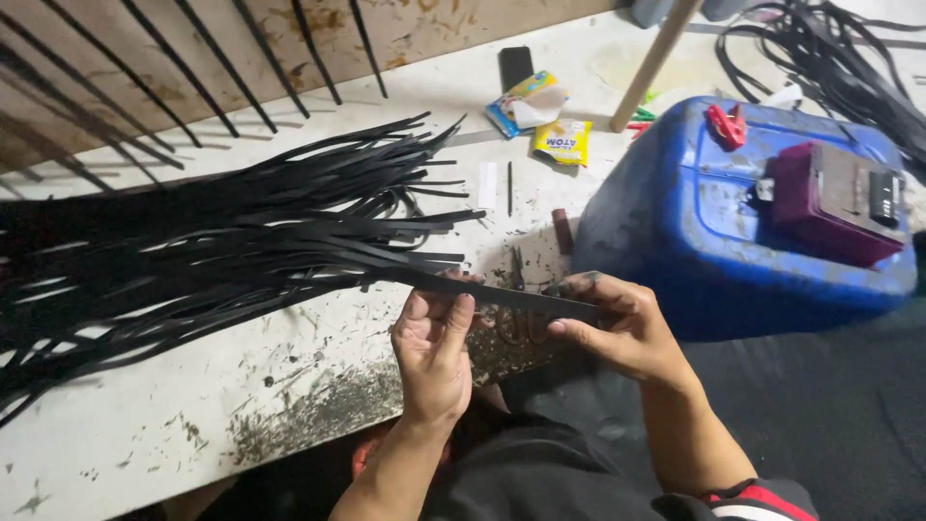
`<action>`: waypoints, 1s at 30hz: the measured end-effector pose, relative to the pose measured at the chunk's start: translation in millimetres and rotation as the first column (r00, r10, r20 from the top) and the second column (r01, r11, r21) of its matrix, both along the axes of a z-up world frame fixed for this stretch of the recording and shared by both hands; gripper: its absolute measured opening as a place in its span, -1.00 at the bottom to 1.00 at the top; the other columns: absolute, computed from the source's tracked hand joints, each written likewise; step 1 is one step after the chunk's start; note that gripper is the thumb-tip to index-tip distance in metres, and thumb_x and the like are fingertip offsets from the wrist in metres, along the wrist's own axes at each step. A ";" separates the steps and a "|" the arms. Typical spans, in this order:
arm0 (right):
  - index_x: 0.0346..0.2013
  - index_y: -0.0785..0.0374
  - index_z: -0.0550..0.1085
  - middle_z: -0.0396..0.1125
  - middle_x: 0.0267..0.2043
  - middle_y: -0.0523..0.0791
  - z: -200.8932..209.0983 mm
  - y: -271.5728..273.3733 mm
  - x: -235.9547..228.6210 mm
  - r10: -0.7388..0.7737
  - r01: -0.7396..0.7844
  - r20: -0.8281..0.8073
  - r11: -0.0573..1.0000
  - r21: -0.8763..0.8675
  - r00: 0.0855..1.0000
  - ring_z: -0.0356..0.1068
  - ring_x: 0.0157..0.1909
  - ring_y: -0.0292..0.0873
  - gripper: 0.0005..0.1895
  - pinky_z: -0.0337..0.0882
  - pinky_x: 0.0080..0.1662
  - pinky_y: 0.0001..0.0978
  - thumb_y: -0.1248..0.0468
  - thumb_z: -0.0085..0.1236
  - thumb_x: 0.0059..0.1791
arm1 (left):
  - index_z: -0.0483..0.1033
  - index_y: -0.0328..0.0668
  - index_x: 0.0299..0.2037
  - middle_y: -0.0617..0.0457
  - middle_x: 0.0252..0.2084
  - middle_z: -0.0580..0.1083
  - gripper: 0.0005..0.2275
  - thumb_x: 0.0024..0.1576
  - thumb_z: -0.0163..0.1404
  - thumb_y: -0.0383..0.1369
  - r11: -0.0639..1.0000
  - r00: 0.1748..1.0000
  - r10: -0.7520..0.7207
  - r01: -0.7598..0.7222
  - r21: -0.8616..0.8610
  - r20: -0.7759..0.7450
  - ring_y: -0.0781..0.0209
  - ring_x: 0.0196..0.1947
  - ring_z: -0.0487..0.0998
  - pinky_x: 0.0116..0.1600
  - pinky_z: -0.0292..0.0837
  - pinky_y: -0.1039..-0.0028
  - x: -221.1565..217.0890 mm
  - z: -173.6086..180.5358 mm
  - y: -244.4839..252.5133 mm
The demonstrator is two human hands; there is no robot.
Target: The person picks up black rubber strips, applies a dark substance to one end using a small tool, and hangs the strips on a wall-mounted rack with clothespins. The process is repeated for multiple strips.
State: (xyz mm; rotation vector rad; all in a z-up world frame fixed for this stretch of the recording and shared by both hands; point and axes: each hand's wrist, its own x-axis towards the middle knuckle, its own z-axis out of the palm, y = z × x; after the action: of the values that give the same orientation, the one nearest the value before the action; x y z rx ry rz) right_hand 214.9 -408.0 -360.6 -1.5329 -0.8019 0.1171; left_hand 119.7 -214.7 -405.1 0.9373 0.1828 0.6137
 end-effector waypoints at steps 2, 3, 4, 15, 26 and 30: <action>-0.34 0.49 0.57 0.47 -0.51 0.08 -7.6 -16.4 -4.3 -0.032 0.033 -0.033 0.998 0.044 0.999 0.49 -0.47 -0.16 -0.89 0.52 -0.44 -0.36 0.47 0.34 -0.11 | 0.48 -0.43 0.00 -0.31 -0.09 0.61 -0.82 0.20 0.06 -0.55 0.999 0.999 -0.033 0.033 -0.020 0.003 0.16 -0.17 0.63 -0.23 0.62 0.49 4.7 -8.8 -10.4; -0.34 0.50 0.56 0.45 -0.52 0.06 -11.3 -25.5 -6.8 -0.037 0.043 -0.068 0.995 0.092 0.997 0.49 -0.48 -0.16 -0.93 0.52 -0.43 -0.40 0.47 0.26 -0.05 | 0.47 -0.43 0.00 -0.31 -0.09 0.61 -0.82 0.21 0.05 -0.56 0.999 0.999 -0.040 0.040 -0.036 0.003 0.15 -0.17 0.64 -0.23 0.63 0.49 6.9 -13.2 -16.6; -0.34 0.50 0.56 0.45 -0.52 0.06 -3.3 -30.3 -12.7 -0.060 0.066 -0.063 0.994 0.089 0.996 0.49 -0.48 -0.16 -0.93 0.52 -0.43 -0.40 0.47 0.26 -0.05 | 0.47 -0.43 0.00 -0.31 -0.09 0.61 -0.82 0.21 0.05 -0.56 0.997 0.998 -0.063 0.064 -0.039 0.008 0.15 -0.17 0.64 -0.23 0.63 0.49 6.6 -3.4 -23.1; -0.52 0.40 0.45 0.40 -0.53 -0.03 39.8 -80.0 -13.6 -0.245 0.242 0.046 0.969 0.051 0.969 0.37 -0.44 -0.22 -0.81 0.33 -0.47 -0.55 0.42 0.19 -0.01 | 0.60 -0.14 -0.55 0.18 -0.66 0.58 -0.77 0.14 0.16 -0.28 0.672 0.898 -0.224 0.424 0.607 -0.379 0.44 -0.67 0.51 -0.46 0.42 0.61 10.9 70.6 -50.9; -0.36 0.37 0.47 0.43 -0.32 -0.06 79.2 -178.4 46.9 -0.149 0.192 0.297 0.974 -0.122 0.943 0.40 -0.33 -0.19 -0.92 0.42 -0.23 -0.39 0.41 0.20 0.00 | 0.60 -0.27 -0.15 -0.01 -0.30 0.55 -0.87 0.14 0.17 -0.43 0.169 0.845 -0.532 0.179 0.969 -0.063 0.16 -0.33 0.60 -0.21 0.49 0.44 120.0 132.3 -108.3; -0.26 0.28 0.52 0.39 -0.29 -0.10 104.9 -212.3 79.8 -0.040 0.236 0.547 0.926 -0.293 0.836 0.35 -0.30 -0.12 -0.96 0.31 -0.21 -0.33 0.40 0.22 0.01 | 0.53 -0.14 -0.17 0.00 -0.33 0.40 -0.93 0.22 0.05 -0.38 -0.200 0.859 -0.509 -0.057 0.978 -0.054 -0.02 -0.36 0.45 -0.27 0.35 0.22 151.1 168.2 -145.8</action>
State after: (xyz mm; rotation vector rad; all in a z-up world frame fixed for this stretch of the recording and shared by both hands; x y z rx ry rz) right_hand 294.7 -620.2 -255.7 -2.0007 -1.1471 -0.3117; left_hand 270.9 -360.5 -236.9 2.3558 -1.1124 0.4535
